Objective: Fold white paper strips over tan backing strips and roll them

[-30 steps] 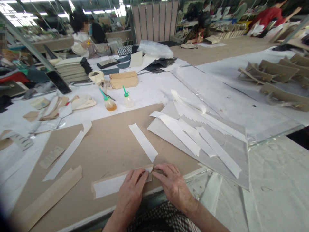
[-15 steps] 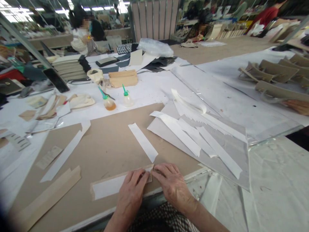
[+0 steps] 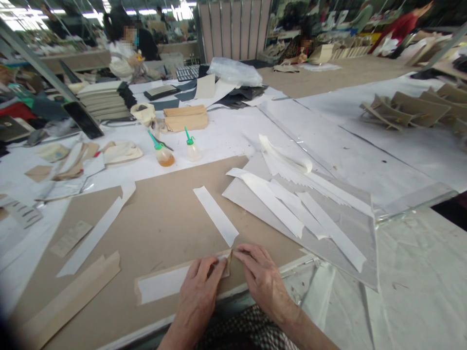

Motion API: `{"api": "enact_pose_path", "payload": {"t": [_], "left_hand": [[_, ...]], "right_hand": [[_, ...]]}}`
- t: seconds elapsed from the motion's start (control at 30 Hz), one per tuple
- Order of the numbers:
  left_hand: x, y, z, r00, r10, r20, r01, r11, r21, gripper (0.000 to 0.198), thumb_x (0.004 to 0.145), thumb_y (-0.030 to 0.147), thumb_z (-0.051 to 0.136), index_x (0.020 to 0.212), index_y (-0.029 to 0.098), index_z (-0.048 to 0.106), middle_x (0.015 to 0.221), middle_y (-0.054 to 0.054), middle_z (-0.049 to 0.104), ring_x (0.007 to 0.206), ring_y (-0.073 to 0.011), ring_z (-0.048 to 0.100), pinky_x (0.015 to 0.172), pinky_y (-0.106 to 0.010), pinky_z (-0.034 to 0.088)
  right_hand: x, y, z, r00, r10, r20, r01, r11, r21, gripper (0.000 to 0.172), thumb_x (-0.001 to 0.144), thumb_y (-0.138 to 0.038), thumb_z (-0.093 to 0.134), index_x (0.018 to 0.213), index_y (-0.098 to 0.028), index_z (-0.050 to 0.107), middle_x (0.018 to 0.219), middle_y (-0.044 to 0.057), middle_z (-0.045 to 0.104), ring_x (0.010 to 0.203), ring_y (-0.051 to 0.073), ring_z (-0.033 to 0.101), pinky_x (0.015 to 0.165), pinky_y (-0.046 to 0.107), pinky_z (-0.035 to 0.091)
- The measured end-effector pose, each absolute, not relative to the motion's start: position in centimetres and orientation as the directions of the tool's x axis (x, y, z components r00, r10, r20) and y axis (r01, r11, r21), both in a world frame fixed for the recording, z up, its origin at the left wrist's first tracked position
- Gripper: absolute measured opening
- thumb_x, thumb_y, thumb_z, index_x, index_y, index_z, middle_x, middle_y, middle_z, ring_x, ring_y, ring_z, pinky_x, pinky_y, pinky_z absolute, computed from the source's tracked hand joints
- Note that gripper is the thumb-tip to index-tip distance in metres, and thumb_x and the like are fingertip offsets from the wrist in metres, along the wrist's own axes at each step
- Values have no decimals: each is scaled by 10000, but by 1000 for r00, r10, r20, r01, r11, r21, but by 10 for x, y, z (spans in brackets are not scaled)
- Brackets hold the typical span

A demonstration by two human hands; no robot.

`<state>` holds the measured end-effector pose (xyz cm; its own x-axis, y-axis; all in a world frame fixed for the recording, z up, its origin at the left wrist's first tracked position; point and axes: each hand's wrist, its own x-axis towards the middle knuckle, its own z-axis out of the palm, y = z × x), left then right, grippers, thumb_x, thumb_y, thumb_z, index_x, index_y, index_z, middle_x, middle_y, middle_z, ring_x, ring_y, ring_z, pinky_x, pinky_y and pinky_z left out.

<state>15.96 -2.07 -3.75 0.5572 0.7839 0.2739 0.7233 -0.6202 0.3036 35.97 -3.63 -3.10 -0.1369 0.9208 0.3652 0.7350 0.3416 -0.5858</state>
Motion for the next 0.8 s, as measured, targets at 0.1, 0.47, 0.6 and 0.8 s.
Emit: {"api": "enact_pose_path", "payload": {"t": [0.1,0.47,0.6,0.8], "left_hand": [[159,-21,-38,557,783,275,723,-621,302,392,945,75,477,1317,151,572,1154,-105,604,968,-228,565,821,-351,547],[159,-21,-41,555,786,273,721,-618,314,377,943,86,480,1299,154,585,1155,-104,602,972,-235,569,833,-367,548],[159,-21,-41,552,791,265,720,-612,327,392,939,80,487,1312,160,576,1161,-100,600,975,-233,566,837,-365,546],[158,-21,-41,557,787,265,716,-617,328,402,939,80,487,1326,150,566,1165,-110,596,984,-232,564,850,-369,541]], "right_hand": [[357,-35,-31,-160,925,345,732,346,-588,397,945,-51,447,1227,-248,645,1193,90,642,1127,230,590,953,418,535],[356,-26,-27,-209,917,339,749,373,-548,441,930,-48,452,1252,-273,654,1133,79,659,1066,225,610,921,409,542],[357,-24,-27,-227,917,329,735,383,-559,464,918,-23,456,1255,-276,650,1130,73,649,1059,223,599,919,403,528],[359,-21,-28,-249,916,314,715,392,-579,431,925,-12,453,1213,-261,655,1117,70,643,1054,223,586,916,416,511]]}}
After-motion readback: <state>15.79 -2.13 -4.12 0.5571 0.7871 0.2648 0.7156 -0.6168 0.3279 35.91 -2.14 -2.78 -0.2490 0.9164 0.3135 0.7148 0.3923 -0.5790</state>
